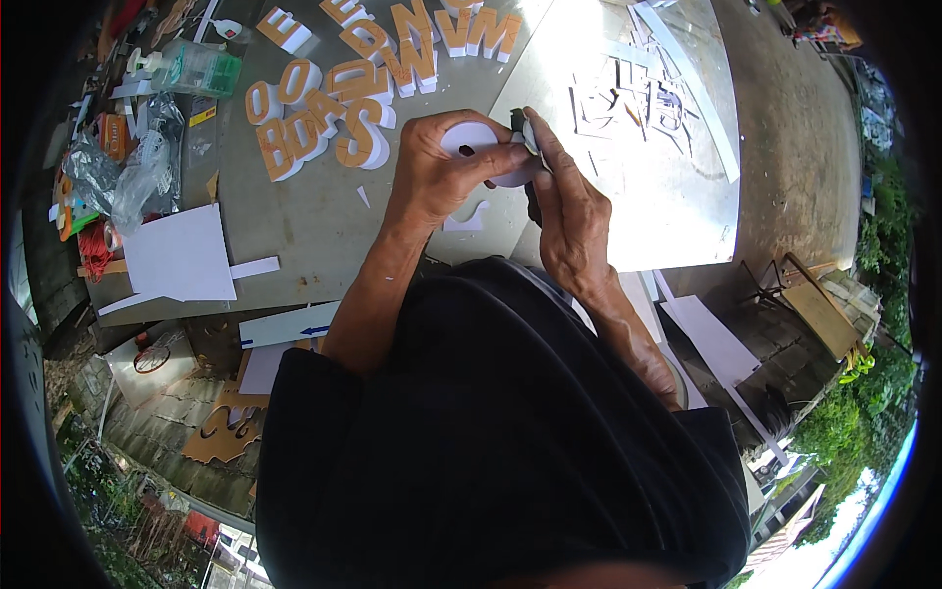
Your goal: The recorder is assembling 3D foam letters by gluing paper cutouts to foam backings and refining the edges.
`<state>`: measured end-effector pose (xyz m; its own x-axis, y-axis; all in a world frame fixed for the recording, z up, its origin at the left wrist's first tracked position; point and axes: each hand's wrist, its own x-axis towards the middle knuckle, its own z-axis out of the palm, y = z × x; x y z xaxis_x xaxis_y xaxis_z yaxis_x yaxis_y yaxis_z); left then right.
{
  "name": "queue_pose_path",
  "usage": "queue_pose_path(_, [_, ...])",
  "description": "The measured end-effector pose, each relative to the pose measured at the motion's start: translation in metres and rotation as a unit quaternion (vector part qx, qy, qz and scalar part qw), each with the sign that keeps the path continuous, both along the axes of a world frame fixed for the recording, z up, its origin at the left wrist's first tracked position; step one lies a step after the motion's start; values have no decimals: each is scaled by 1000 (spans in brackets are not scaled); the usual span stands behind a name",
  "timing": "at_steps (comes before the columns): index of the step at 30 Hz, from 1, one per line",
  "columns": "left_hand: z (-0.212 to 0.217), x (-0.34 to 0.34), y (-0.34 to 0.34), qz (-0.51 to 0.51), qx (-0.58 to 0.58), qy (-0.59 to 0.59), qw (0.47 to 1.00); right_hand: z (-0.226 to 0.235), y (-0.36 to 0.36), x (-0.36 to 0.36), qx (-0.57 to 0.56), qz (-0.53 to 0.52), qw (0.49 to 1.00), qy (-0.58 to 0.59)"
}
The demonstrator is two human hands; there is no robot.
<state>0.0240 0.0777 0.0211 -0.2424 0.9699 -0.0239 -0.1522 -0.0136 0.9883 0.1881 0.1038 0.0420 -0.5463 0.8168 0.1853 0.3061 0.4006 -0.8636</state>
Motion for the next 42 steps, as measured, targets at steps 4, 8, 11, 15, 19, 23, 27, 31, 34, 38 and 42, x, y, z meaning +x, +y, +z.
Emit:
queue_pose_path(4, [-8, 1, -1, 22, 44, 21, 999, -2, 1, 2, 14, 4, 1000, 14])
queue_pose_path(8, [-9, 7, -1, 19, -1, -48, 999, -2, 3, 1, -20, -8, 1000, -17])
queue_pose_path(11, [-14, 11, 1, 58, 29, -104, 992, 15, 2, -8, -115, -14, 993, 10])
queue_pose_path(15, [-32, 7, 11, 160, 10, -235, 959, -21, -17, 8, -65, -9, 998, -10])
queue_pose_path(19, [-29, 10, 11, 153, -35, -335, 929, -18, -16, 12, -113, -8, 993, -28])
queue_pose_path(23, [-36, 8, 5, 150, -57, -354, 922, -4, -3, 15, -131, -81, 985, -72])
queue_pose_path(27, [-39, 7, 3, 108, -67, -360, 924, -7, 4, 15, -85, -130, 988, -12])
queue_pose_path(31, [-39, 22, 5, 93, -57, -347, 931, -2, 8, 4, -37, -70, 997, -18])
queue_pose_path(34, [-44, 26, 6, 58, -63, -341, 936, -14, 16, -3, -6, -18, 999, 28])
queue_pose_path(38, [-29, 21, 5, 19, -86, -285, 954, -3, 16, 11, -98, 30, 994, 23])
queue_pose_path(42, [-24, 24, 6, 24, -81, -188, 979, -10, 19, 25, -3, 77, 997, 7])
